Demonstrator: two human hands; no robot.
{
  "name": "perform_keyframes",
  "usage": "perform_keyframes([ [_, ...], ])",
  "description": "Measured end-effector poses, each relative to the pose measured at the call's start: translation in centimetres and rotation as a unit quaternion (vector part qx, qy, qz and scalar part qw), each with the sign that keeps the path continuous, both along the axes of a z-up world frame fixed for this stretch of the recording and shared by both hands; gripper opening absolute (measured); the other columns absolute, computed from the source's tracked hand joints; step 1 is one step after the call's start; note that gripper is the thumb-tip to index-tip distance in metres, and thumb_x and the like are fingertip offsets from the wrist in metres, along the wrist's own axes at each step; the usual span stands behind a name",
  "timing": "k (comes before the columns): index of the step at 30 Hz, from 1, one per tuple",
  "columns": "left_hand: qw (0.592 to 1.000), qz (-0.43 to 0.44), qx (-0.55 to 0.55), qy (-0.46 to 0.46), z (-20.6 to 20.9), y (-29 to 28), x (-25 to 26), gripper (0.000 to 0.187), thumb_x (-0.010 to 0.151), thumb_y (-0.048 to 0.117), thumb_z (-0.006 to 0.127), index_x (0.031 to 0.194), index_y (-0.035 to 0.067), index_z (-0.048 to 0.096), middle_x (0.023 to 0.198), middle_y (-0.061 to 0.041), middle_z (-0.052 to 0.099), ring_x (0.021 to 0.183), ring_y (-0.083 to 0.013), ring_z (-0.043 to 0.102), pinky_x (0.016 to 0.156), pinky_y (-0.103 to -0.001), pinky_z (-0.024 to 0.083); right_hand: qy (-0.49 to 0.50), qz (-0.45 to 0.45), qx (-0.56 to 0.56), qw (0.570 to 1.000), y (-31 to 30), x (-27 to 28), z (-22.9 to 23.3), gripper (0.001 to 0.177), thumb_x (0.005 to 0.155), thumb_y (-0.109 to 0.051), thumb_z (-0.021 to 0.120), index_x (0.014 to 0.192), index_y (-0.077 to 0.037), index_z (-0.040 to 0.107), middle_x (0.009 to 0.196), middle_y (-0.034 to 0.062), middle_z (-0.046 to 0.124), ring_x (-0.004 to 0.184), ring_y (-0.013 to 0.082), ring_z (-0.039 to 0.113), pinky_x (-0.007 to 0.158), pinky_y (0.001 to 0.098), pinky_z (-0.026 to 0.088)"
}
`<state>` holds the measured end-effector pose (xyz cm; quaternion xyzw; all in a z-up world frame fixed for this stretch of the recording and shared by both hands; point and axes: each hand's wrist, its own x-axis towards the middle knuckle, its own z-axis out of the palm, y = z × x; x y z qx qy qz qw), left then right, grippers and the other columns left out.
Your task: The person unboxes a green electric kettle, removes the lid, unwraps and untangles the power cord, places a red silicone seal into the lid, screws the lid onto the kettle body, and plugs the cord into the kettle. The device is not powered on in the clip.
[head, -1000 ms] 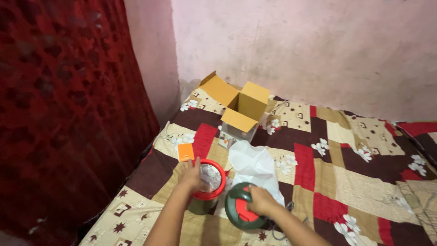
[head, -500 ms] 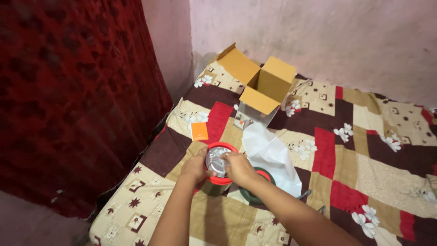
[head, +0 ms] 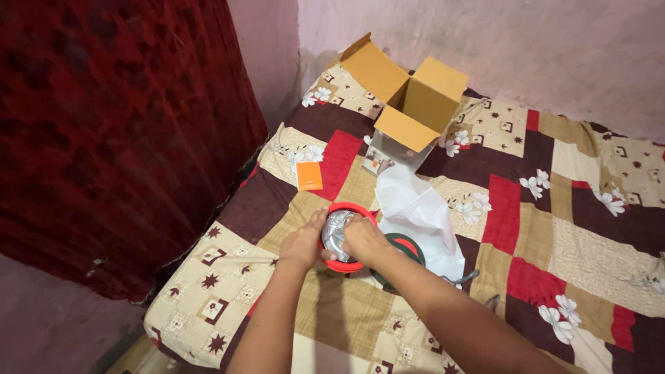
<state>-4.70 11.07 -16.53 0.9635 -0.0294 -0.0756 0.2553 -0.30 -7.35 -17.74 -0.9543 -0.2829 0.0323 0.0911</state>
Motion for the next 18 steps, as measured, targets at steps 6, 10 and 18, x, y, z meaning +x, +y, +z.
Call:
perform_keyframes([
  [6,0.997,0.002,0.06,0.044,0.1,0.5,-0.2,0.125,0.064,0.037,0.091,0.162,0.032,0.014,0.17,0.011,0.021,0.126,-0.0283,0.062,0.098,-0.045,0.054,-0.082,0.03,0.102,0.991,-0.3,-1.3,7.3,0.047,0.063,-0.032,0.078,0.078,0.011,0.068,0.086,0.0327,0.066,0.079,0.0461,0.069,0.074,0.0485,0.06],
  [10,0.998,0.004,0.051,0.029,0.7,0.1,0.0,0.129,0.06,0.038,0.096,0.16,0.029,0.014,0.167,0.009,0.023,0.128,-0.0277,0.059,0.098,-0.045,0.052,-0.088,0.0,0.097,0.991,-1.9,-1.5,15.0,0.051,0.061,-0.042,0.077,0.068,0.007,0.068,0.07,0.0282,0.065,0.066,0.0417,0.067,0.066,0.0476,0.058],
  [18,1.0,0.004,0.008,0.023,0.4,1.1,-1.5,0.125,0.065,0.028,0.093,0.162,0.028,0.015,0.162,0.004,0.036,0.128,-0.0312,0.06,0.101,-0.043,0.051,-0.146,-0.133,0.188,0.962,-8.3,-5.4,27.7,0.041,0.057,-0.036,0.08,0.077,-0.003,0.067,0.072,0.0142,0.069,0.064,0.027,0.07,0.062,0.0398,0.057],
])
